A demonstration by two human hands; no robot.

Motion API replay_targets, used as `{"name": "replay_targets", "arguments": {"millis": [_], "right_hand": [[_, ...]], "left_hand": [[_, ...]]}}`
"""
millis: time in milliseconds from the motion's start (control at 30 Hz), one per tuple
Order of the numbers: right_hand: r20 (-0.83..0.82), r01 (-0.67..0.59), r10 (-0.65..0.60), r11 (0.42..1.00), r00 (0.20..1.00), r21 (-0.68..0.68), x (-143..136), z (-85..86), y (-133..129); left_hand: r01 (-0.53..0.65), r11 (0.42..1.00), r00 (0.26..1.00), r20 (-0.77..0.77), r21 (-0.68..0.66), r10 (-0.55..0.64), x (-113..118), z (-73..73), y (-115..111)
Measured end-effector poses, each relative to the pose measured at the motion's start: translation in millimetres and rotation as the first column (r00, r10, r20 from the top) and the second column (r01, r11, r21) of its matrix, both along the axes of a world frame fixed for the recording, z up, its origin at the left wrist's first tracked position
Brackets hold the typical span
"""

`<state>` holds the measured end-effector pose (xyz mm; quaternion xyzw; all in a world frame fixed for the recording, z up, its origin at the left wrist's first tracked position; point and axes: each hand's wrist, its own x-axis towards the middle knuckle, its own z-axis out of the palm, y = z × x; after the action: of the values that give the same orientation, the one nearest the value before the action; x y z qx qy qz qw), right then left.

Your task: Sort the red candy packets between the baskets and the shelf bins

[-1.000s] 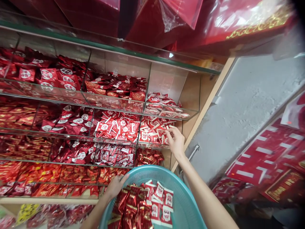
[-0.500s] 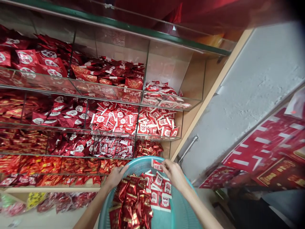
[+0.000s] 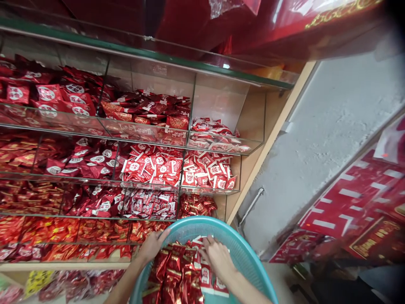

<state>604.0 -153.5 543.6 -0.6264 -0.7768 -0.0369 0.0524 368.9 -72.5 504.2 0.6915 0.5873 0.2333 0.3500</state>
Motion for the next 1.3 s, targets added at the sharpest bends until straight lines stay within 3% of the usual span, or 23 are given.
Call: {"name": "replay_targets", "arguments": {"millis": [200,333,467,700,967,1133,1233,1300], "right_hand": [[-0.160,-0.013,0.060,0.960,0.985,0.279,31,86.4,23],[-0.029,0.020,-0.006,0.863,1.000,0.505,61,143.1,47],[0.147,0.055,-0.172,0.811,0.974,0.583,78,172.7,64],[0.272,0.003,-0.189,0.826,0.944,0.564,80,174.6,71],[0.213,0.001,-0.152,0.817,0.965,0.577,83,187.2,53],[0.034,0.029,-0.062,0.801,0.998,0.598,75,189.7,27],[-0.175,-0.031,0.133,0.872,0.976,0.489,70,176.7,14],[-0.366,-0.096,0.233,0.930,0.901,0.355,69,160.6,9]], "left_hand": [[0.017,1.000,0.999,0.034,-0.015,-0.016,-3,-7.3,3],[0.005,0.999,0.999,0.034,-0.034,-0.004,-4,-8.7,4],[0.016,1.000,1.000,0.026,-0.010,-0.015,-2,-7.4,4],[0.023,1.000,1.000,0.020,-0.008,-0.022,-2,-7.2,4],[0.000,1.000,1.000,-0.019,0.013,0.000,-1,-5.3,4],[0.013,1.000,1.000,0.019,-0.001,-0.012,-1,-3.7,3],[0.016,1.000,0.999,0.036,-0.020,-0.015,-2,-4.1,3],[0.010,0.999,0.999,0.040,-0.033,-0.009,-3,-4.6,3]]}}
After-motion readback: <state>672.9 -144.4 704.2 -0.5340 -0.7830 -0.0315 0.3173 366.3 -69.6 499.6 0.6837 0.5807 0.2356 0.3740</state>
